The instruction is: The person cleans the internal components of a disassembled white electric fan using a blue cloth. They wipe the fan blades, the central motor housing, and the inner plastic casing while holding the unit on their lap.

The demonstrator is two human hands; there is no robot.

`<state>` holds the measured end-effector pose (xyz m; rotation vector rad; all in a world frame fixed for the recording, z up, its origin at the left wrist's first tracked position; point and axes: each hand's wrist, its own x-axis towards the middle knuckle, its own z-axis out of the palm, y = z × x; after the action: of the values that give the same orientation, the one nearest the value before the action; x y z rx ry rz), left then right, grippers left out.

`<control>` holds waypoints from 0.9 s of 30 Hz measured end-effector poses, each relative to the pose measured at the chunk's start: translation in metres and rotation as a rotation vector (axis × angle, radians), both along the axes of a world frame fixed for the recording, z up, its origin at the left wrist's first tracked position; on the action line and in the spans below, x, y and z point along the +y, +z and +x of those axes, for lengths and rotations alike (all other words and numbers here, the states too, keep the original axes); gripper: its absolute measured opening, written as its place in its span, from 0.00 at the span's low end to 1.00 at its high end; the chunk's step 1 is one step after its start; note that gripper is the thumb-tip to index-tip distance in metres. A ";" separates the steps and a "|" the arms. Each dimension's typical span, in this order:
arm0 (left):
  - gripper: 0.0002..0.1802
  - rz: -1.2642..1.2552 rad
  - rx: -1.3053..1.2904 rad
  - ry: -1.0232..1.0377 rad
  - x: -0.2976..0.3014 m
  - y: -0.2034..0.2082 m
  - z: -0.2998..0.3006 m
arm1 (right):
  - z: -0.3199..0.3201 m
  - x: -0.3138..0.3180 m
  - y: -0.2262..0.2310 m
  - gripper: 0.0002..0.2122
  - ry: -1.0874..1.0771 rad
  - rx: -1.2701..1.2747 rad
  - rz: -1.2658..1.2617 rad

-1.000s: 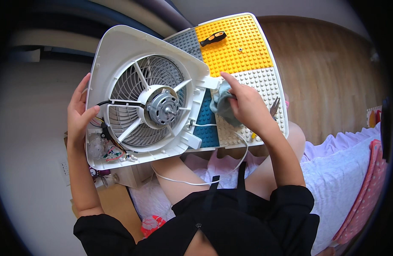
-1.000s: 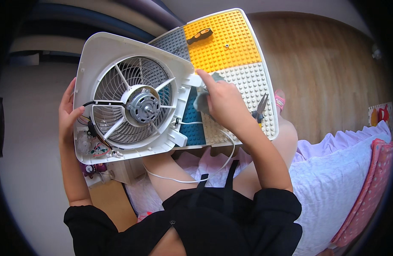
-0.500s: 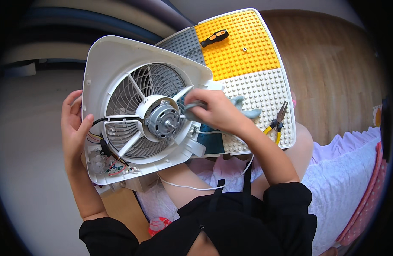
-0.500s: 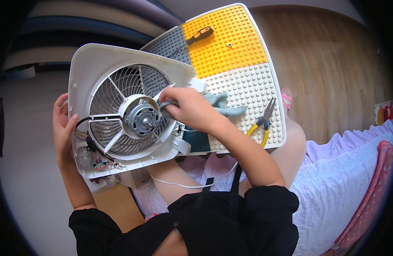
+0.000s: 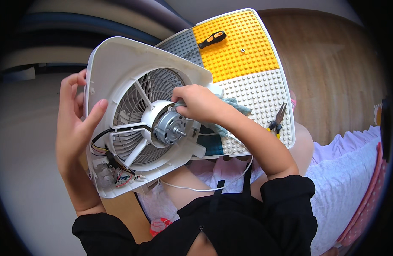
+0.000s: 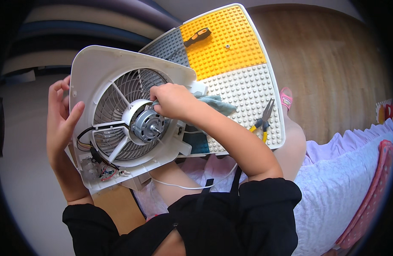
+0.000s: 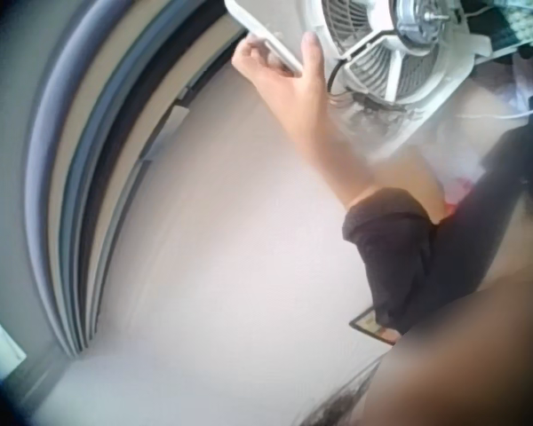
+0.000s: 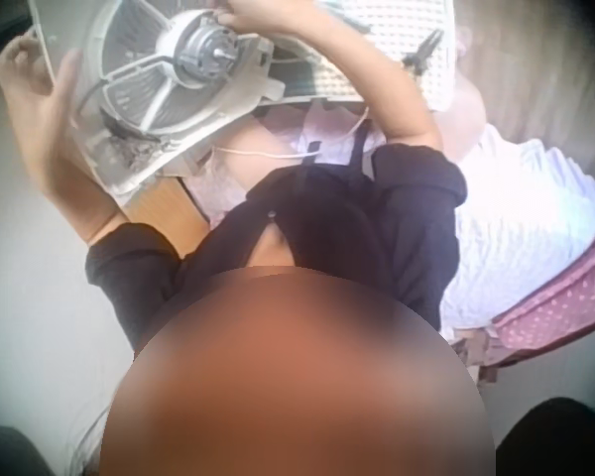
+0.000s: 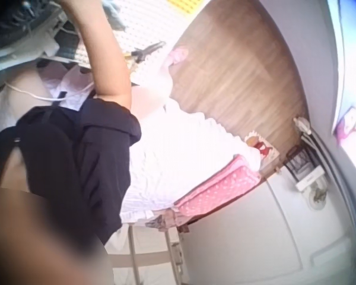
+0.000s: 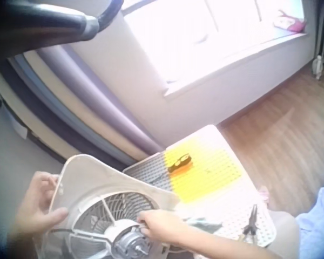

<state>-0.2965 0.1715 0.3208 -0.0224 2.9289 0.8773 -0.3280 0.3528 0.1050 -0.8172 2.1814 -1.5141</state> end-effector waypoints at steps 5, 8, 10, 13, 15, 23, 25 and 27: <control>0.17 -0.493 0.430 -0.437 0.053 0.010 -0.020 | -0.002 0.012 -0.004 0.09 -0.037 -0.004 0.003; 0.13 -0.426 0.048 -0.636 0.097 0.005 -0.012 | -0.001 0.018 -0.013 0.10 -0.045 -0.037 -0.011; 0.13 -0.494 -0.407 -0.643 0.116 0.002 -0.018 | 0.001 0.016 -0.017 0.11 -0.037 -0.008 -0.085; 0.11 -0.736 -0.534 -0.664 0.113 -0.052 -0.042 | 0.002 0.014 -0.020 0.12 -0.035 0.024 -0.150; 0.11 -0.782 -0.650 -0.651 0.113 -0.076 -0.049 | 0.006 0.017 -0.018 0.13 -0.063 0.066 -0.135; 0.07 -0.819 -0.527 -0.678 0.112 -0.120 -0.047 | 0.006 0.017 -0.027 0.13 -0.153 0.257 -0.115; 0.07 -0.735 -0.529 -0.624 0.109 -0.124 -0.048 | 0.004 0.024 -0.027 0.12 -0.082 0.032 -0.253; 0.07 -0.697 -0.511 -0.595 0.107 -0.127 -0.044 | 0.004 0.031 -0.022 0.12 0.056 -0.109 -0.309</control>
<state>-0.3407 0.2784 0.1942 0.4707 2.3726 -0.2177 -0.3239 0.3841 0.0830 -0.8586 1.8585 -1.8487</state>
